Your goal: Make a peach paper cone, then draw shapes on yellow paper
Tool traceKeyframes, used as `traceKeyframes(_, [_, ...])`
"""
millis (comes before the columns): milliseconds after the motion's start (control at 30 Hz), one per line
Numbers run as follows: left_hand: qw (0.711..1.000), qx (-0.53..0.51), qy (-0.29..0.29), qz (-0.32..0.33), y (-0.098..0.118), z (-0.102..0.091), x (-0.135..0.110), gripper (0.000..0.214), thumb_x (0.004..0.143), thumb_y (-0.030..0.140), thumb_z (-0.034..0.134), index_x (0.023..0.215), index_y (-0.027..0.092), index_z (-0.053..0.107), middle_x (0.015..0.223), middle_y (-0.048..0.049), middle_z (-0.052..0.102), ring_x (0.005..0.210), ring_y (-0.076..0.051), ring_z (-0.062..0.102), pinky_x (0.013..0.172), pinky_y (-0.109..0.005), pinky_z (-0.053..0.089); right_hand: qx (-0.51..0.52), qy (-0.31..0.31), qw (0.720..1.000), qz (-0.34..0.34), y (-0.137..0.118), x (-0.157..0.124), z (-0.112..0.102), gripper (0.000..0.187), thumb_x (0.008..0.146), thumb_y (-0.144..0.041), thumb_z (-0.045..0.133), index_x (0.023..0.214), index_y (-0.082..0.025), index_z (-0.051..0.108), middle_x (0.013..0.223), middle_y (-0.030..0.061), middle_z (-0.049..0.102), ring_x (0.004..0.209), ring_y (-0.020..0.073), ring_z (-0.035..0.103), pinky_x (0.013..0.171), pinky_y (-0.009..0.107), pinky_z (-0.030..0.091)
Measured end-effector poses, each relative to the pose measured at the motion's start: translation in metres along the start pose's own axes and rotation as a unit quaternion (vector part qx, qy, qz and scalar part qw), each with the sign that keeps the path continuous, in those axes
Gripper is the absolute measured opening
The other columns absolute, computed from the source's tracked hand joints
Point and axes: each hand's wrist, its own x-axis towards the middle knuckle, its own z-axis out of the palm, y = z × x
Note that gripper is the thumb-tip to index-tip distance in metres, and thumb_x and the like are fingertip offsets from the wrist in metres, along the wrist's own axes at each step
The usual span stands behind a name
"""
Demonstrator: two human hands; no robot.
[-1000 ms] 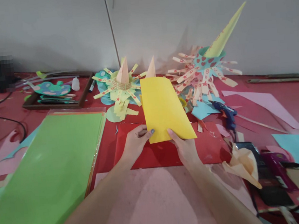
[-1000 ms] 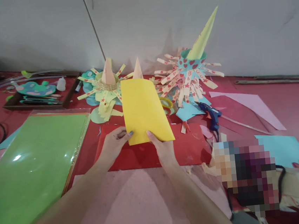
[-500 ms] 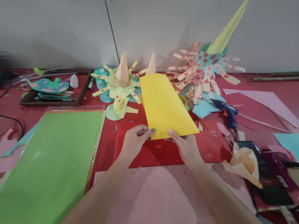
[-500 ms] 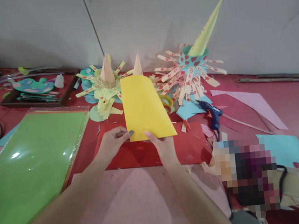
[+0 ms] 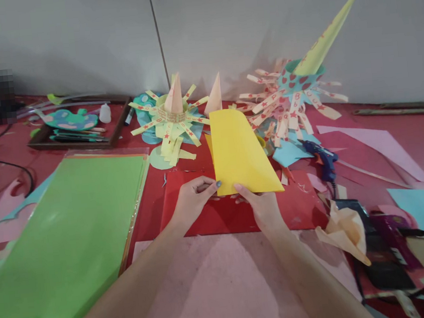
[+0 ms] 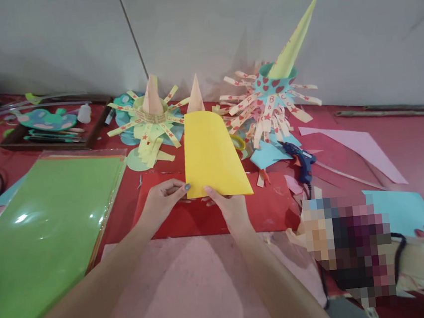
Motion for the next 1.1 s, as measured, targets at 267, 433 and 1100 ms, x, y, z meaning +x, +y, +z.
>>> traceKeyframes(267, [1.0, 0.017, -0.008, -0.001, 0.0, -0.0015, -0.0003, 0.017, 0.07, 0.035, 0.063, 0.072, 0.018, 0.063, 0.07, 0.0013, 0.066, 0.067, -0.012, 0.063, 0.069, -0.025, 0.055, 0.019, -0.013, 1.0, 0.006, 0.0009, 0.0013, -0.001, 0.043, 0.056, -0.026, 0.076, 0.096, -0.016, 0.064, 0.086, 0.0038, 0.069, 0.059, 0.0161, 0.065, 0.049, 0.027, 0.057])
traceKeyframes(433, [1.0, 0.006, -0.013, -0.004, -0.0004, -0.0007, 0.0002, 0.02, 0.069, 0.037, 0.063, 0.073, 0.018, 0.064, 0.072, 0.0005, 0.067, 0.069, -0.013, 0.063, 0.069, -0.027, 0.055, 0.018, -0.016, 1.0, 0.011, -0.0006, 0.0004, -0.0009, 0.043, 0.057, -0.025, 0.076, 0.097, -0.015, 0.064, 0.085, 0.004, 0.07, 0.061, 0.0167, 0.066, 0.05, 0.027, 0.057])
traceKeyframes(1100, [0.999, 0.034, -0.02, -0.002, -0.0019, -0.0024, 0.0012, 0.017, 0.07, 0.035, 0.063, 0.077, 0.019, 0.063, 0.074, 0.0007, 0.068, 0.072, -0.013, 0.064, 0.072, -0.027, 0.054, 0.016, -0.008, 0.999, 0.029, -0.0005, 0.0008, -0.002, 0.046, 0.055, -0.027, 0.076, 0.098, -0.017, 0.063, 0.089, 0.004, 0.069, 0.064, 0.0171, 0.066, 0.05, 0.027, 0.058])
